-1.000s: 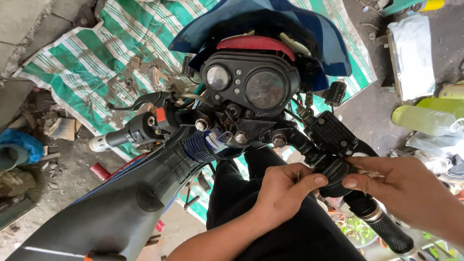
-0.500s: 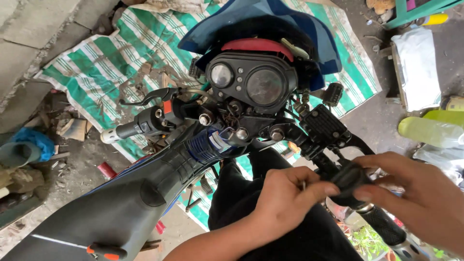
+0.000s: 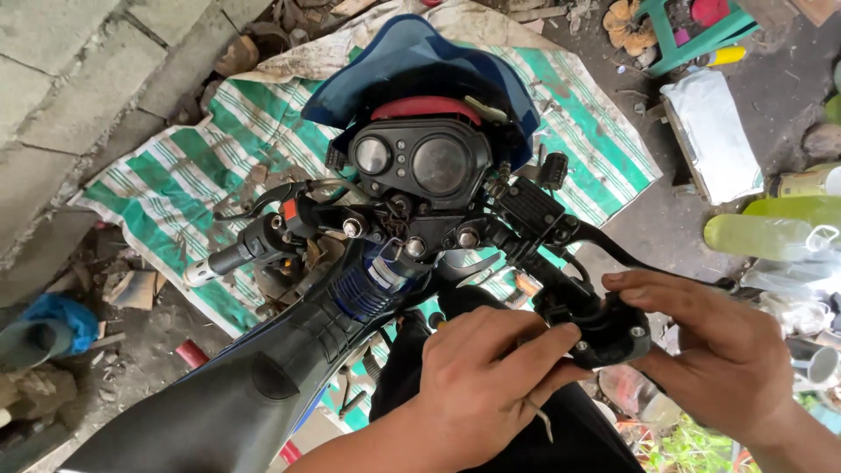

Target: The person is performing maintenance on a motorcycle's handlebar controls, using a screwdriver to adjust components and green electrical tape to secure wiring.

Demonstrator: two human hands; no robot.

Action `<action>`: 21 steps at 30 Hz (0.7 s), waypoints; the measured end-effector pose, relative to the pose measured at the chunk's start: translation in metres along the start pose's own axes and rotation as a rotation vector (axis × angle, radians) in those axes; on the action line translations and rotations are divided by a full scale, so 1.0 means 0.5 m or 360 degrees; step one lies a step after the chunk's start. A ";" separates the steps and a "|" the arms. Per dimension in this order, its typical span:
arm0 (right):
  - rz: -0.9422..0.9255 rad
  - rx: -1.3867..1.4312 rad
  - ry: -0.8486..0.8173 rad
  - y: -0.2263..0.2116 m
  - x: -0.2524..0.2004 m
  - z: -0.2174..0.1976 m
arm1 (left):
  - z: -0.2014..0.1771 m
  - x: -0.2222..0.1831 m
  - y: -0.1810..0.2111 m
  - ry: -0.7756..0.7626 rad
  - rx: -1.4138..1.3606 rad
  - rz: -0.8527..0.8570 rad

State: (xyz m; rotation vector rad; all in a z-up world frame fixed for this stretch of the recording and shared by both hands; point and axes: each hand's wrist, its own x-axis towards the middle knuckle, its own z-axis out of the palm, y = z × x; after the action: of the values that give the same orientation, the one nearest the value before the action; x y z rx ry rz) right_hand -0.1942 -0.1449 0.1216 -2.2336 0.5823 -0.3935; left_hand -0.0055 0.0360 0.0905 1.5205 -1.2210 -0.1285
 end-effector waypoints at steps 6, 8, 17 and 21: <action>-0.0172 -0.0115 0.0052 -0.018 -0.014 0.011 | -0.027 -0.004 0.013 -0.0007 -0.0051 0.0047; -0.0224 -0.0169 0.0051 -0.023 -0.014 0.011 | -0.033 -0.003 0.016 0.0000 -0.0082 0.0051; -0.0370 -0.0188 0.0052 -0.024 -0.010 0.022 | -0.045 0.003 0.016 0.0114 -0.0100 0.0213; -0.0396 -0.0202 0.0075 -0.032 -0.003 0.028 | -0.050 0.005 0.014 0.0120 -0.0068 0.0244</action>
State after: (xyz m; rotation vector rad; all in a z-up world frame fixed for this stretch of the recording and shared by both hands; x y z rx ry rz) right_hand -0.1847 -0.1260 0.1242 -2.4335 0.3622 -0.5499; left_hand 0.0076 0.0521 0.1064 1.3772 -1.2615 0.0041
